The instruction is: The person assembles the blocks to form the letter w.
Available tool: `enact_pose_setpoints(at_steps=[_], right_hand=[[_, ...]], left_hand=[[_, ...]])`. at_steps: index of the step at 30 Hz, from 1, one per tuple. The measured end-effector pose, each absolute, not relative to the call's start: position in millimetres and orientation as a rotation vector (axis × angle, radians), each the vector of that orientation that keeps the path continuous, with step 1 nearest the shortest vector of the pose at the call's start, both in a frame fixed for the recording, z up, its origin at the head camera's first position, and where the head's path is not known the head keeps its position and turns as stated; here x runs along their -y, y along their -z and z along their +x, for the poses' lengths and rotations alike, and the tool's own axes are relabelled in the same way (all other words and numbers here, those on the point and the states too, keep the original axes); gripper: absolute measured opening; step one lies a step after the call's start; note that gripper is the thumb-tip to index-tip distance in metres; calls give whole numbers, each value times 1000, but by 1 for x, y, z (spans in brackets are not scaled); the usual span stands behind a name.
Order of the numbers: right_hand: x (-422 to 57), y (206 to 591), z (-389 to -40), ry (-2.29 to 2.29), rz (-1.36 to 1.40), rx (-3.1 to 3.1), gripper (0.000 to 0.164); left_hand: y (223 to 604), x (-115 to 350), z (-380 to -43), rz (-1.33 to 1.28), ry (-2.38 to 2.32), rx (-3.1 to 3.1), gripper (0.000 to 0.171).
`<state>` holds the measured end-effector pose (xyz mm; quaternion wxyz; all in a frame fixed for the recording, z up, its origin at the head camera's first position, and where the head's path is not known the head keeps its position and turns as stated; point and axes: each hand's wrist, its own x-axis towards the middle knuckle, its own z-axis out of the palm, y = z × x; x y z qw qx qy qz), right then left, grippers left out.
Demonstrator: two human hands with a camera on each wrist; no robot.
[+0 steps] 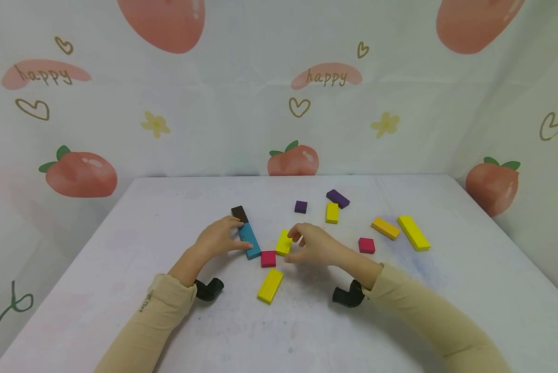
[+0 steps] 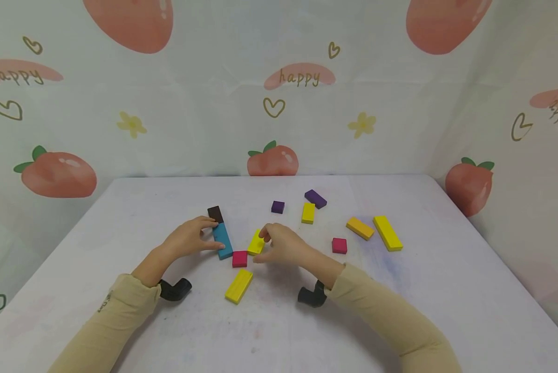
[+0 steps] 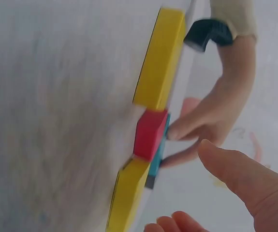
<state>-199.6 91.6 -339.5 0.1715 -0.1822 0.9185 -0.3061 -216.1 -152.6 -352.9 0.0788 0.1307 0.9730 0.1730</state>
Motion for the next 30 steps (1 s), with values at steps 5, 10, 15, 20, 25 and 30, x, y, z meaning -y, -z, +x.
enact_pose_setpoints(at_steps=[5,10,15,20,25,30], right_hand=[[-87,342,-187,870,-557,-2561,44],[-84,349,-175,820,-670,-2519,46],[-81,354,-166,762,-718,-2498,51],[-78,355,-161,695,-747,-2512,54],[-73,355,-157,606,-744,-2548,58],[-67,354,-154,533,-749,-2595,62]], left_hand=[[354,153,-216,397,-521,-2916,68],[353,153,-215,390,-524,-2912,69],[353,153,-215,388,-521,-2911,69],[354,153,-216,398,-519,-2917,68],[352,152,-215,399,-521,-2914,68],[353,153,-215,399,-535,-2907,70]])
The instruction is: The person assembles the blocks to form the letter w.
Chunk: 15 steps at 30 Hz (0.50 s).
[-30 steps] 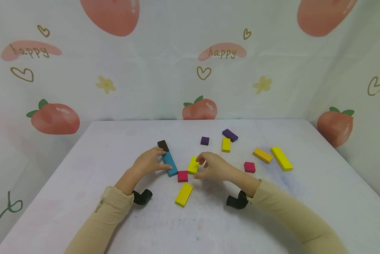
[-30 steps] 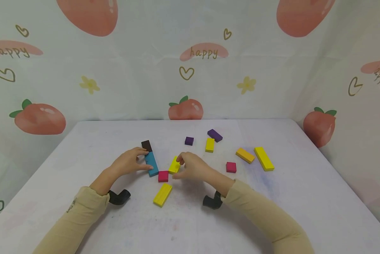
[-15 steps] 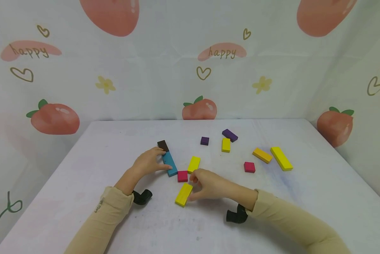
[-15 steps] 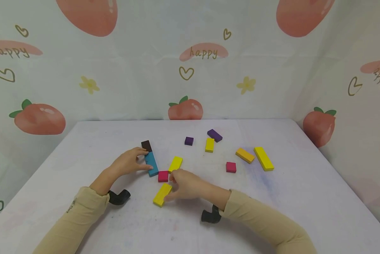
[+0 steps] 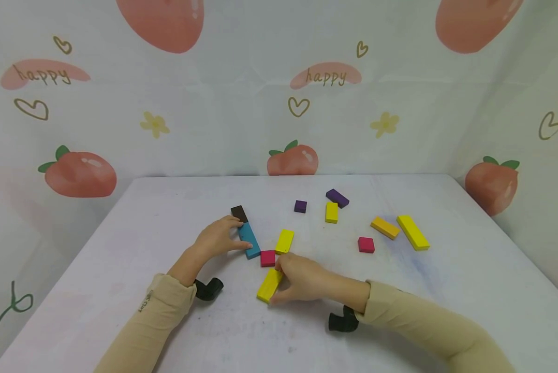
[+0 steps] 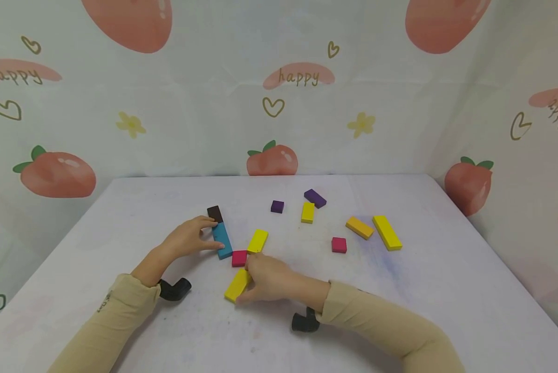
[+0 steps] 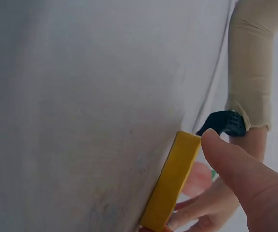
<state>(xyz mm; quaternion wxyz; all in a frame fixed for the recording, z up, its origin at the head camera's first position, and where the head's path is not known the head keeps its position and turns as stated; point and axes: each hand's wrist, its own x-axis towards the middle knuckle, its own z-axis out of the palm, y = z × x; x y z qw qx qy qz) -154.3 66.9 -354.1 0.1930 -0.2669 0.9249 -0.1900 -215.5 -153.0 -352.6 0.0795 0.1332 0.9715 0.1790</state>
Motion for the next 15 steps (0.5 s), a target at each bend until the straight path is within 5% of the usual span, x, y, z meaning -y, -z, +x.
enact_pose_setpoints(at_steps=[8,15], right_hand=[[-60,356,-153,408,-793,-2663,67],[-58,354,-151,352,-804,-2678,68]], left_hand=[[365,160,-224,449,-539,-2932,79],[354,154,-217,412,-549,-2912,71]])
